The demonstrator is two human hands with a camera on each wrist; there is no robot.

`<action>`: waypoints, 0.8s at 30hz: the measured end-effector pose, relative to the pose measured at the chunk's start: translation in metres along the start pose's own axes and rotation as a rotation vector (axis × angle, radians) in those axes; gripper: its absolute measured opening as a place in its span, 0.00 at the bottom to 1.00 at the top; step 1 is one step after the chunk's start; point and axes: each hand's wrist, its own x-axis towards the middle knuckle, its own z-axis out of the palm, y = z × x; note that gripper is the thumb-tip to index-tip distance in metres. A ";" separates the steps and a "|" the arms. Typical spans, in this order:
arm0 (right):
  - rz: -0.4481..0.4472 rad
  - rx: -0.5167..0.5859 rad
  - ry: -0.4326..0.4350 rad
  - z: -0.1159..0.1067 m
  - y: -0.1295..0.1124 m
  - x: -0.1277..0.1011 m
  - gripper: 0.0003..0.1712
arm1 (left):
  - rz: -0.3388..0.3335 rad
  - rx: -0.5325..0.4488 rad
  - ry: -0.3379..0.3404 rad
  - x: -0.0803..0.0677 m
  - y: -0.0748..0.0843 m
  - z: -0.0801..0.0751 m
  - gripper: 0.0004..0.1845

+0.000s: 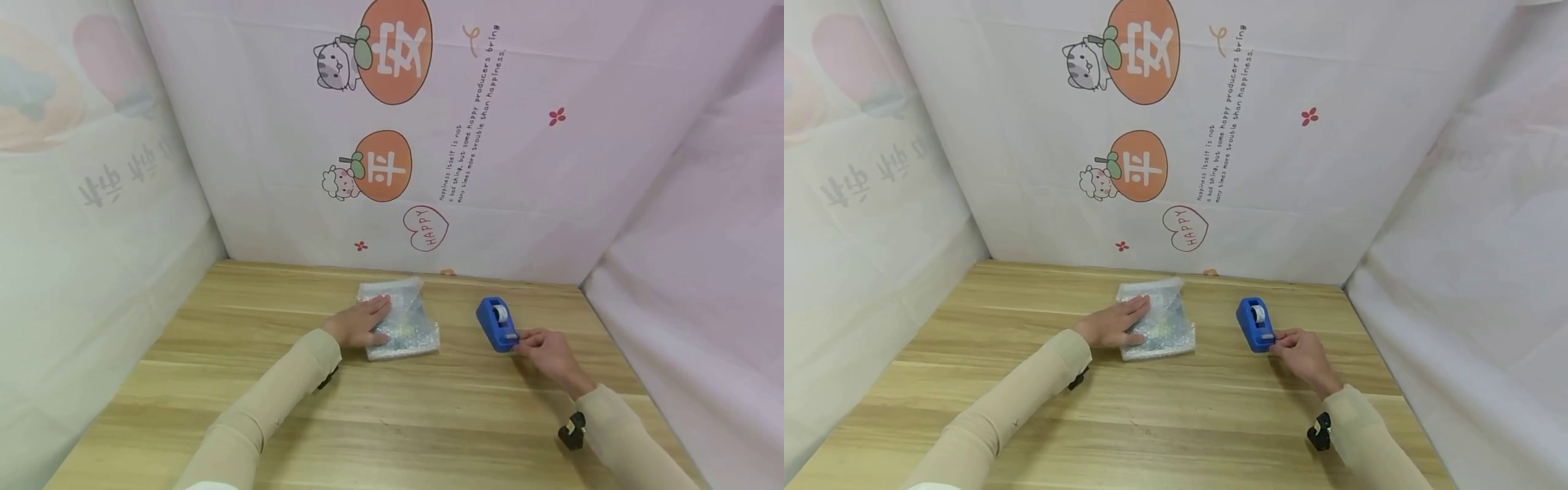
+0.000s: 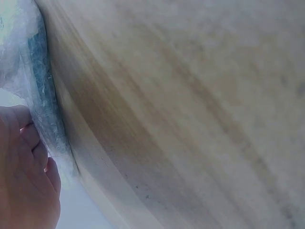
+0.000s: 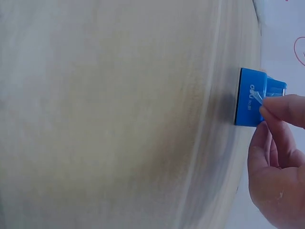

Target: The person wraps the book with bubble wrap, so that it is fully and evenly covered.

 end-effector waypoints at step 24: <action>0.112 -0.035 -0.248 -0.027 -0.013 0.004 0.15 | -0.020 0.002 -0.005 0.005 -0.004 0.007 0.47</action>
